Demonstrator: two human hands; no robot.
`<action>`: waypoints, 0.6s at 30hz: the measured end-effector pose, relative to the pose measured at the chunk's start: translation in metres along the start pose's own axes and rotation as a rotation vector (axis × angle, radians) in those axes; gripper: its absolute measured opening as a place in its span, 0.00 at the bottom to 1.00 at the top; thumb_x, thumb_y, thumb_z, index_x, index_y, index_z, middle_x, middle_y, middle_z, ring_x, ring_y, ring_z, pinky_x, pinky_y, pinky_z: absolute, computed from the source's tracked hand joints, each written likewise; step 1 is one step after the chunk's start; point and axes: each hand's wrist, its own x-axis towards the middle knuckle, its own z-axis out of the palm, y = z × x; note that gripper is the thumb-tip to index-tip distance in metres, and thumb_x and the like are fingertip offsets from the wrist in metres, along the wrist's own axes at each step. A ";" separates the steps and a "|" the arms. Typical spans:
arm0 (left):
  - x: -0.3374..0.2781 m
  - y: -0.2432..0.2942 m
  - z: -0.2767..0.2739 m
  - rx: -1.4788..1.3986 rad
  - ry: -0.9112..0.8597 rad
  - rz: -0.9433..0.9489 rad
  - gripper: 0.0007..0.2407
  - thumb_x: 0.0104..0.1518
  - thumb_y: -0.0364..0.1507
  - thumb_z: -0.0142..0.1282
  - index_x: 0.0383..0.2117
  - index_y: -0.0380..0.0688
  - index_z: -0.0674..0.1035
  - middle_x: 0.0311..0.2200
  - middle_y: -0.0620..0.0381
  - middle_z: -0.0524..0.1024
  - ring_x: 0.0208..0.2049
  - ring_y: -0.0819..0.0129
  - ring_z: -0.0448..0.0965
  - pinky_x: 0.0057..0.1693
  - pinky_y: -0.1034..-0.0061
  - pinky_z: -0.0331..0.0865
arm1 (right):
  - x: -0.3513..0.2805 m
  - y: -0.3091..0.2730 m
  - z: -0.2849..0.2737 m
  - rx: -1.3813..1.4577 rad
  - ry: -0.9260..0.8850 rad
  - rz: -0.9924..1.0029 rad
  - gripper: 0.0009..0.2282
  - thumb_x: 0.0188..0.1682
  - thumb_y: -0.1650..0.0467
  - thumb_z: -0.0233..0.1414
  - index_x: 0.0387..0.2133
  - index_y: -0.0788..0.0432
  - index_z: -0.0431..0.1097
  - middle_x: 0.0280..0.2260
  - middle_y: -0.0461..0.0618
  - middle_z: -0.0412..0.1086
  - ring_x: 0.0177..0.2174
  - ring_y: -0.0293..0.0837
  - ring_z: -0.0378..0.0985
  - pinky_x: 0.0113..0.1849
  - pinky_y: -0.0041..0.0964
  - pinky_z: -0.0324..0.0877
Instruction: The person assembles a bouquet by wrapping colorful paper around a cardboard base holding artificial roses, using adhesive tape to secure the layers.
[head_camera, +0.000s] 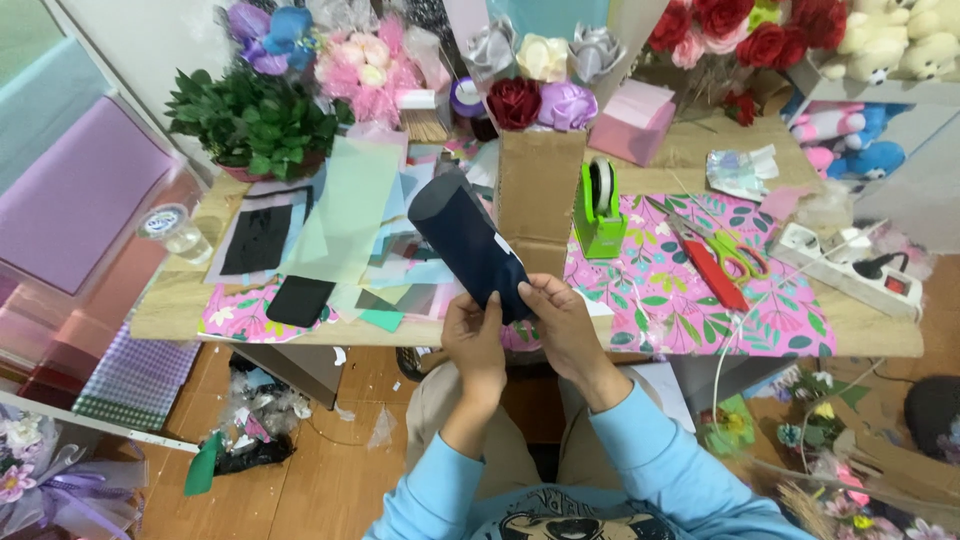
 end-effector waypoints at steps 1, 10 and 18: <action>0.001 -0.006 0.002 -0.004 0.002 0.007 0.06 0.55 0.23 0.66 0.27 0.44 0.78 0.19 0.63 0.70 0.24 0.78 0.70 0.33 0.82 0.66 | 0.000 -0.002 0.003 0.000 -0.007 -0.006 0.06 0.52 0.75 0.55 0.40 0.66 0.75 0.27 0.50 0.74 0.29 0.39 0.78 0.35 0.30 0.73; 0.002 -0.016 0.006 -0.068 0.052 -0.043 0.07 0.56 0.22 0.65 0.25 0.44 0.76 0.18 0.64 0.69 0.23 0.81 0.67 0.33 0.84 0.63 | 0.000 -0.003 0.010 -0.069 -0.048 0.025 0.07 0.51 0.73 0.58 0.40 0.65 0.77 0.29 0.51 0.75 0.32 0.40 0.78 0.36 0.34 0.74; 0.001 -0.012 0.011 0.022 -0.026 -0.062 0.04 0.57 0.27 0.67 0.30 0.44 0.81 0.23 0.62 0.73 0.29 0.79 0.63 0.35 0.83 0.63 | 0.028 0.032 -0.018 0.073 -0.042 0.156 0.08 0.50 0.73 0.59 0.40 0.66 0.77 0.30 0.53 0.78 0.30 0.42 0.81 0.36 0.33 0.76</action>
